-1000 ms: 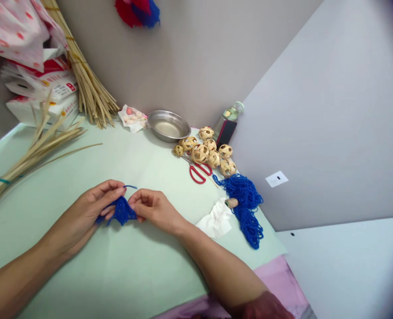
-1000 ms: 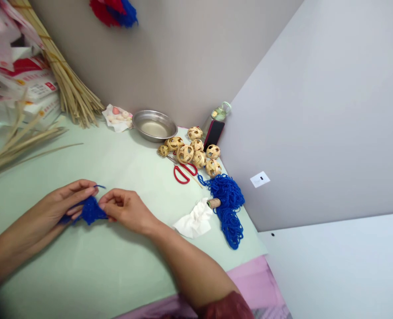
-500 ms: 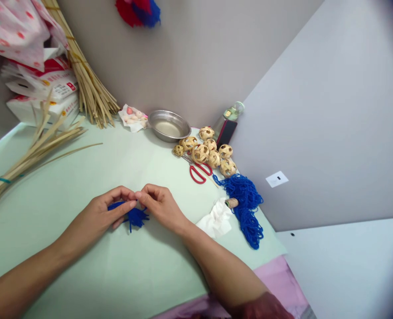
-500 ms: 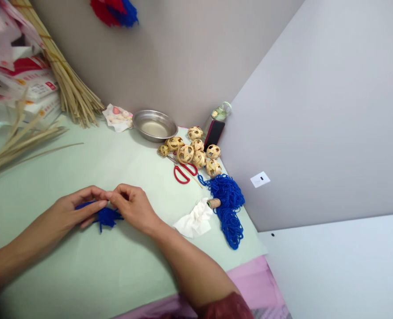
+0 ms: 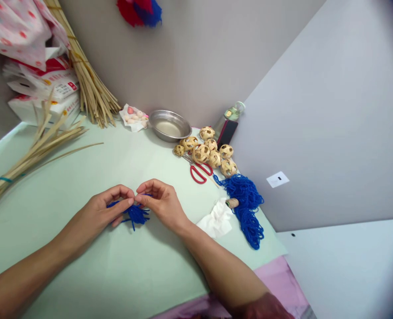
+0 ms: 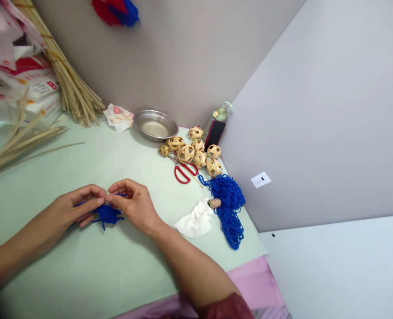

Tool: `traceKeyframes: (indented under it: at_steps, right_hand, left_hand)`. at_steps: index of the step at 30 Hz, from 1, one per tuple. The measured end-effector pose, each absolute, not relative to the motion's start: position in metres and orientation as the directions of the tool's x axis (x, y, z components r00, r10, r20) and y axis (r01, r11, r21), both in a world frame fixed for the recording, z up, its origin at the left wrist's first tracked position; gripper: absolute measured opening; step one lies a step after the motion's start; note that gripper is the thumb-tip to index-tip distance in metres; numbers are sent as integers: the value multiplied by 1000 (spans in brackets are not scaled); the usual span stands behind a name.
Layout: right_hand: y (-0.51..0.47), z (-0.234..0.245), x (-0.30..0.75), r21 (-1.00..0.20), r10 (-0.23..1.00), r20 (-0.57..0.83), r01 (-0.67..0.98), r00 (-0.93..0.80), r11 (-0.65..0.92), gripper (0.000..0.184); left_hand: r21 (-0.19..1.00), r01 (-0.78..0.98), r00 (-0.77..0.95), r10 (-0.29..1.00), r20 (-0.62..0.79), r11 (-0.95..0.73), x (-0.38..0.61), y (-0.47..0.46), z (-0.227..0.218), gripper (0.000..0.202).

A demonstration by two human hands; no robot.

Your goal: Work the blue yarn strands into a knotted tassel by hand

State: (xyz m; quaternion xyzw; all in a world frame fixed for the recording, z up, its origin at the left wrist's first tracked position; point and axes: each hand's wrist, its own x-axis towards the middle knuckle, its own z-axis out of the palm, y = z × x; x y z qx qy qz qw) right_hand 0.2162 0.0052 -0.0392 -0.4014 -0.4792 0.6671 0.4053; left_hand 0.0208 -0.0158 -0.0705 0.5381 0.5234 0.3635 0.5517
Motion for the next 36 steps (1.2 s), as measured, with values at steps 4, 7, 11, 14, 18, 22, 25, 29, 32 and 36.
traceKeyframes:
  at_steps: [4, 7, 11, 14, 18, 22, 25, 29, 32, 36]
  right_hand:
    - [4, -41, 216, -968, 917, -136, -145, -376, -203, 45]
    - [4, -41, 216, -976, 912, -135, -106, -388, -189, 43]
    - [3, -39, 215, -984, 926, -128, -68, -356, -163, 41]
    - [2, -38, 215, -984, 929, -132, -69, -346, -166, 41]
    - [3, -37, 215, -981, 932, -128, -96, -340, -170, 39]
    - [2, -39, 215, -982, 926, -116, -99, -358, -161, 35]
    - [2, -42, 214, -980, 911, -125, -95, -393, -175, 30]
    - [2, -43, 213, -976, 901, -141, -95, -410, -195, 24]
    - [3, -43, 215, -970, 902, -160, -106, -401, -220, 18]
    - [5, -39, 217, -969, 910, -186, -82, -372, -231, 9]
  left_hand:
    - [973, 132, 182, 960, -212, 190, 22, -17, -66, 42]
    - [971, 38, 181, 954, -237, 234, 24, -19, -59, 41]
    - [958, -75, 171, 950, -263, 278, 26, -20, -53, 36]
    - [962, -58, 165, 953, -255, 267, 26, -20, -53, 36]
    - [973, 22, 205, 951, -229, 230, 27, -20, -54, 38]
    - [965, -85, 177, 957, -231, 249, 26, -20, -53, 36]
    - [930, -220, 176, 950, -258, 294, 24, -21, -53, 35]
    - [927, -229, 170, 950, -261, 296, 25, -22, -52, 38]
    - [958, -157, 119, 968, -221, 239, 27, -22, -53, 37]
    - [976, -59, 96, 974, -205, 211, 28, -21, -59, 37]
